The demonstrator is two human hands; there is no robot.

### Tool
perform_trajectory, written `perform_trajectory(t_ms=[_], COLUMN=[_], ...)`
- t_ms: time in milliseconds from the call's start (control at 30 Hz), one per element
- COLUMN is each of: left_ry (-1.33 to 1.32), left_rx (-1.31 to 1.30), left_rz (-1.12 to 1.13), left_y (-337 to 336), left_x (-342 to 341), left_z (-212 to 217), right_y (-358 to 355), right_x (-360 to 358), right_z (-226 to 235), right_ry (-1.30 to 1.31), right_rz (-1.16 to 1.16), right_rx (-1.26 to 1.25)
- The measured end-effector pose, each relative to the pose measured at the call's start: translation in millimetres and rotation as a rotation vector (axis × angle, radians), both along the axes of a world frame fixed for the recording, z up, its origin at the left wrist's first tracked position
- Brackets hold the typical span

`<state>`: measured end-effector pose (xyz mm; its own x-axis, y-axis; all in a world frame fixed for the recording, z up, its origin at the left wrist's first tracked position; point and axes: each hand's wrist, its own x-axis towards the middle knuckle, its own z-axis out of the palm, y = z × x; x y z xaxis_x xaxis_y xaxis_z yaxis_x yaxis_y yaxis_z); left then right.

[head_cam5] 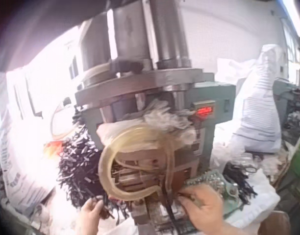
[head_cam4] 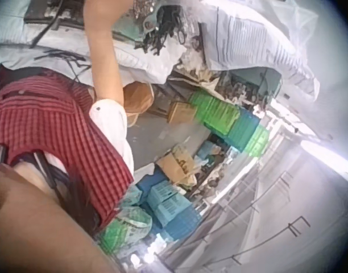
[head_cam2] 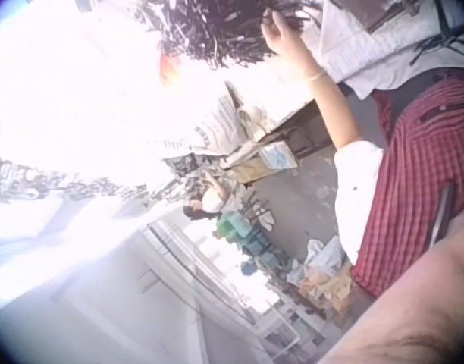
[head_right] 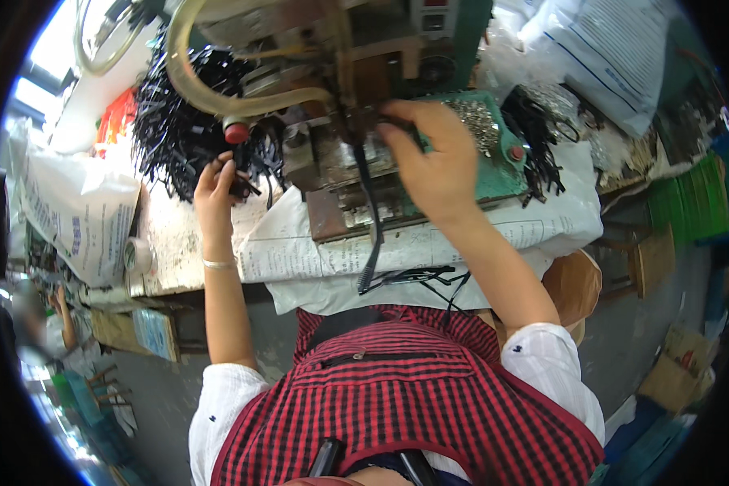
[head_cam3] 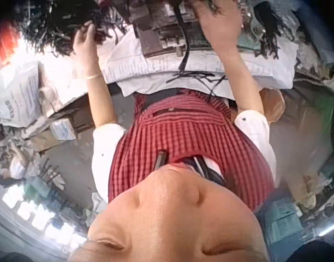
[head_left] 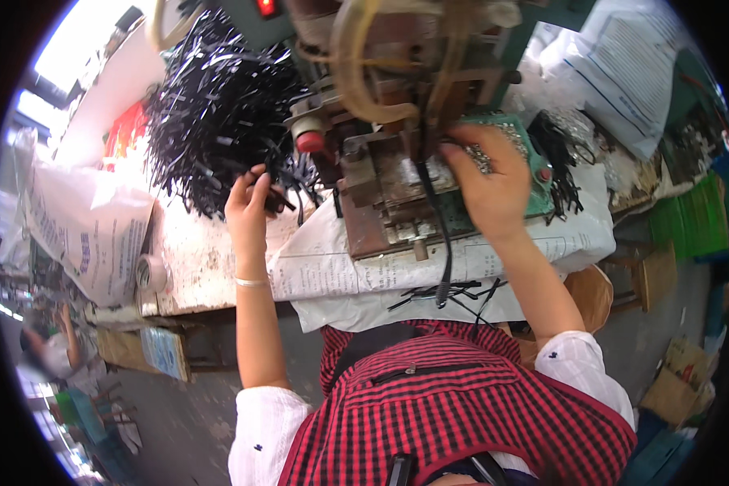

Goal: The person repeatedly picks up black cable-like items and small metallic components, inserts them into a press-like machine, and removes the assembled units. The person places finished items into a container and continues the cycle.

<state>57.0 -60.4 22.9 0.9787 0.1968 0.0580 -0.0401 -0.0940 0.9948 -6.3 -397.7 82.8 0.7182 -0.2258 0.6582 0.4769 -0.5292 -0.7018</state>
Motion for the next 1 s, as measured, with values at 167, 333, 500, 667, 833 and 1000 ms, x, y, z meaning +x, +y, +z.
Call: perform_trajectory(t_ms=[167, 333, 500, 667, 833, 1000], left_ry=[-0.186, -0.450, -0.255, -0.931, -1.247, -1.273], left_rx=[-0.244, -0.463, -0.887, 0.448, 0.729, 0.784], left_rz=[0.055, 0.216, 0.284, 0.193, -0.390, -0.396], left_y=[-18, -40, 16, -101, -148, -152], left_x=[-7, 18, 46, -73, -74, -72], left_z=[-12, 78, 35, 60, 73, 67], right_y=[25, 33, 43, 1, -64, -87], right_x=[-10, -8, -43, -34, -11, -46], right_z=[-13, 0, 38, 21, -39, -76], right_ry=[0.125, 0.113, 0.273, 0.255, 0.391, 0.353], right_rz=[0.111, 0.233, 0.425, 0.368, -0.074, -0.211], right_rx=[0.421, 0.555, 0.780, 0.249, 0.180, -0.171])
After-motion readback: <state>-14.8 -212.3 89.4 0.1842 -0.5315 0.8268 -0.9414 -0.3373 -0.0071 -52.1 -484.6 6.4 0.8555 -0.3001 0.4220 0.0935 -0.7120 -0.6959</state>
